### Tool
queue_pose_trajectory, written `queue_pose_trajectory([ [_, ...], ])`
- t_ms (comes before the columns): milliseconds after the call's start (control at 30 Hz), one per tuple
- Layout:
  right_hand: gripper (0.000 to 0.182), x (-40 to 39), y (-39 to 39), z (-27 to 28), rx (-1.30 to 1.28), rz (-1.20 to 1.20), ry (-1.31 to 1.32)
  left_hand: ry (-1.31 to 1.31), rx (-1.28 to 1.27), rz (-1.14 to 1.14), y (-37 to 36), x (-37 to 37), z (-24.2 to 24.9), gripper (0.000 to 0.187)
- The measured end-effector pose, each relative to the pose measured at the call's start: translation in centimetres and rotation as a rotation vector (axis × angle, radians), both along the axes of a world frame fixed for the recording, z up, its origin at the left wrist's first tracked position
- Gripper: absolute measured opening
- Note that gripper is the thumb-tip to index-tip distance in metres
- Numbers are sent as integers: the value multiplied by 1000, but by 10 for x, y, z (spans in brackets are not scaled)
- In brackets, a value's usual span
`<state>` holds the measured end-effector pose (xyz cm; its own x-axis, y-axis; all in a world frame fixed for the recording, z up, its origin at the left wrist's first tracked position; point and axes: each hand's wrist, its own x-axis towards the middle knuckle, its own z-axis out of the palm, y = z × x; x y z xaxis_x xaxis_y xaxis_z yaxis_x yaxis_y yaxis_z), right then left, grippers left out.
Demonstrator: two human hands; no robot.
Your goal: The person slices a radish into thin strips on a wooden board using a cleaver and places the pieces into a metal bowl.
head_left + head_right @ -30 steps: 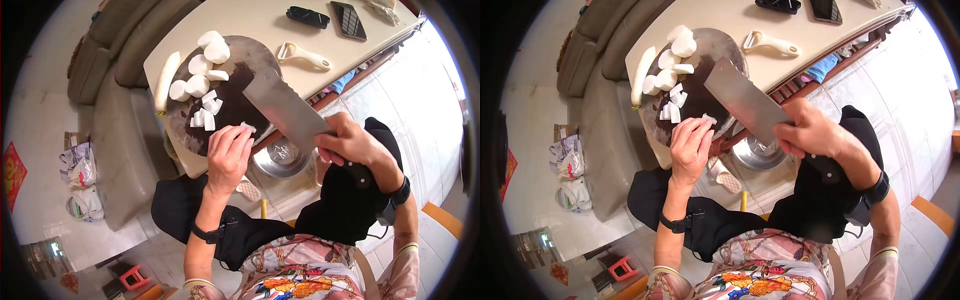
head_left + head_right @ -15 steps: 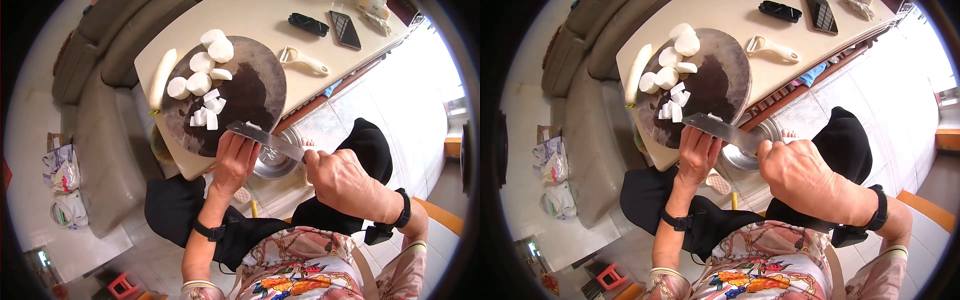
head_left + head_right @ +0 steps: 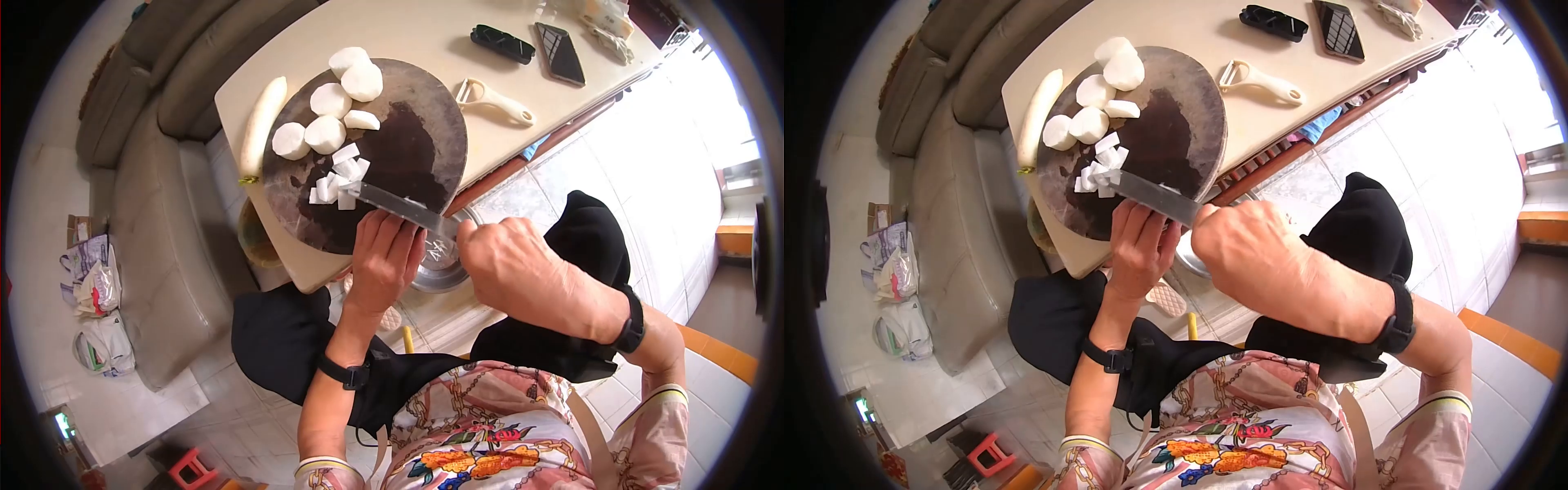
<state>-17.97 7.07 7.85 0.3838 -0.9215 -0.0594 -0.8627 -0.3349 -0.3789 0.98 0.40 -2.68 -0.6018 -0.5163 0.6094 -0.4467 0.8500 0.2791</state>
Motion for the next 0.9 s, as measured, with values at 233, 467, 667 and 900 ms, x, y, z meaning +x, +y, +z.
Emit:
queue_pose_trajectory([
  [233, 12, -15, 10, 4, -42, -67, -46, 40, -17, -3, -1, -2, 0, 28],
  [467, 13, -12, 19, 9, 11, 13, -10, 21, -33, -1, -1, 2, -7, 27],
  [667, 15, -3, 10, -1, -57, 20, -5, -1, -29, 3, -2, 2, -8, 27],
  [900, 13, 0, 2, -6, -83, -73, -46, 39, -44, 19, 0, -2, -3, 28],
])
